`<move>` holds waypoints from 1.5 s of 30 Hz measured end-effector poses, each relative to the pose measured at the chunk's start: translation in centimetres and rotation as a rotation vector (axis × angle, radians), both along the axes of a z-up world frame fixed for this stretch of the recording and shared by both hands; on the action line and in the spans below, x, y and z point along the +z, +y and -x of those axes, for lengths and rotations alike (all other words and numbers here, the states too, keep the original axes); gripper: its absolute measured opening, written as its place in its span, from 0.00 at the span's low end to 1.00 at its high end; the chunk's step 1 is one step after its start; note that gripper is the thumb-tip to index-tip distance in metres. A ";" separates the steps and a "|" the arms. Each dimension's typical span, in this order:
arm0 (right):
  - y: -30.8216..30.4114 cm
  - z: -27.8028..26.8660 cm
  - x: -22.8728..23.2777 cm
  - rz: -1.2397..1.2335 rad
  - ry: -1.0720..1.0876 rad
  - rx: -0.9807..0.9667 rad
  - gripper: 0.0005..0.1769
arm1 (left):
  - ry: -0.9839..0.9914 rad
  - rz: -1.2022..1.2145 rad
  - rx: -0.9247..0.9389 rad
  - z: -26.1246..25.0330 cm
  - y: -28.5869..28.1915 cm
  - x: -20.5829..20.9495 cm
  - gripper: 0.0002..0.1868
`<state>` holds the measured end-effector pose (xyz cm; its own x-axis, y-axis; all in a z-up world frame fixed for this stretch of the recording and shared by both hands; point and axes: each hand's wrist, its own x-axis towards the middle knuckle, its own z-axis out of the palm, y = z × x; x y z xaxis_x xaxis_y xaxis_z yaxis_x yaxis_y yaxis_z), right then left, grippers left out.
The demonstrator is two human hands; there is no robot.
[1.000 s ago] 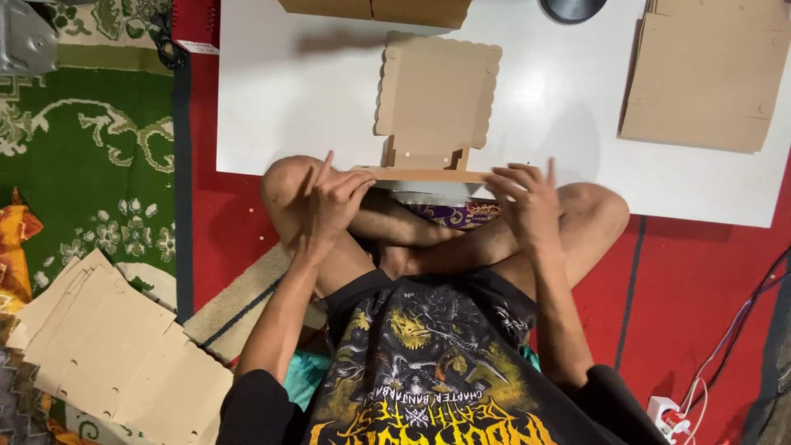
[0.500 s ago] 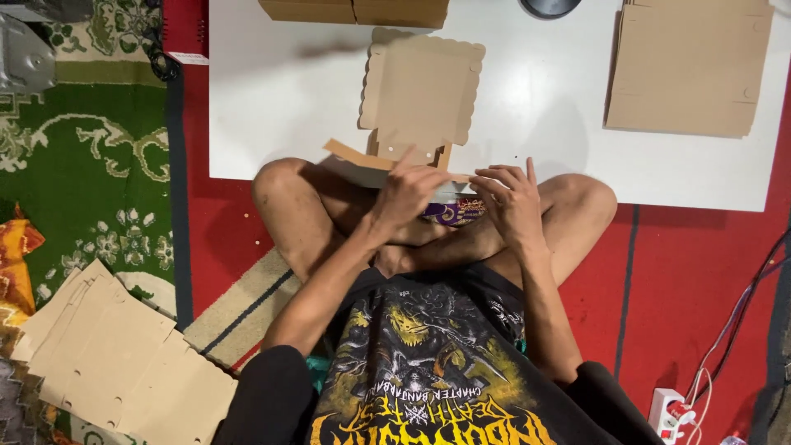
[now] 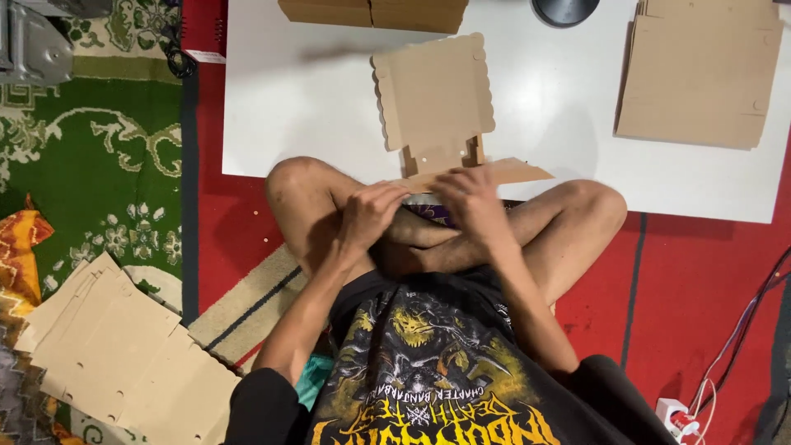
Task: Folding and assembling a cardboard box from a flat sheet.
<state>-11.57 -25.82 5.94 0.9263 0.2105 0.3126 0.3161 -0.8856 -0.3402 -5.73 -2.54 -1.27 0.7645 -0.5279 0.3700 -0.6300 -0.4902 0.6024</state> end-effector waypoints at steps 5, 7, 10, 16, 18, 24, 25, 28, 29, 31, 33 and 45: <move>0.4 0.0 1.5 -0.008 -0.001 0.022 0.09 | 0.001 0.037 0.017 -1.1 2.1 3.7 0.06; -2.7 0.8 1.7 -0.014 0.007 0.016 0.10 | -0.006 0.027 0.021 -1.9 4.0 3.4 0.06; -6.8 2.1 0.8 0.056 -0.003 -0.106 0.08 | -0.038 -0.022 0.093 -3.2 5.7 2.4 0.04; -6.9 2.9 0.1 0.038 0.009 -0.141 0.09 | -0.115 -0.066 0.076 -2.1 -0.6 2.9 0.05; -5.3 2.6 0.0 -0.033 0.044 -0.155 0.08 | -0.042 -0.010 -0.062 -1.0 -4.5 3.6 0.11; -6.0 3.1 0.1 -0.066 0.079 -0.167 0.09 | -0.059 -0.003 -0.188 -0.5 -9.3 4.0 0.07; -7.2 3.4 -0.4 -0.068 0.080 -0.170 0.09 | -0.059 -0.005 -0.191 -1.3 -7.8 3.0 0.07; -9.8 4.1 -1.1 -0.034 0.063 -0.139 0.09 | -0.173 -0.189 -0.140 -3.3 -2.7 1.1 0.08; -10.0 4.1 -0.6 -0.031 0.057 -0.169 0.08 | -0.110 -0.138 -0.103 -3.5 -0.8 1.1 0.08; -9.9 4.0 0.0 -0.032 0.054 -0.193 0.08 | -0.044 -0.092 -0.059 -3.7 1.9 1.0 0.08; -9.1 3.9 0.4 0.053 0.061 -0.173 0.08 | 0.012 -0.056 -0.012 -3.4 3.6 0.8 0.05; -0.2 0.4 6.7 -0.163 0.033 0.017 0.08 | -0.002 0.048 0.041 -2.4 3.0 1.9 0.05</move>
<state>-11.96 -26.02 12.61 0.9333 0.1752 0.3134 0.3168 -0.8126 -0.4891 -3.32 0.50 0.68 0.7841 -0.4777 0.3961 -0.6115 -0.4859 0.6245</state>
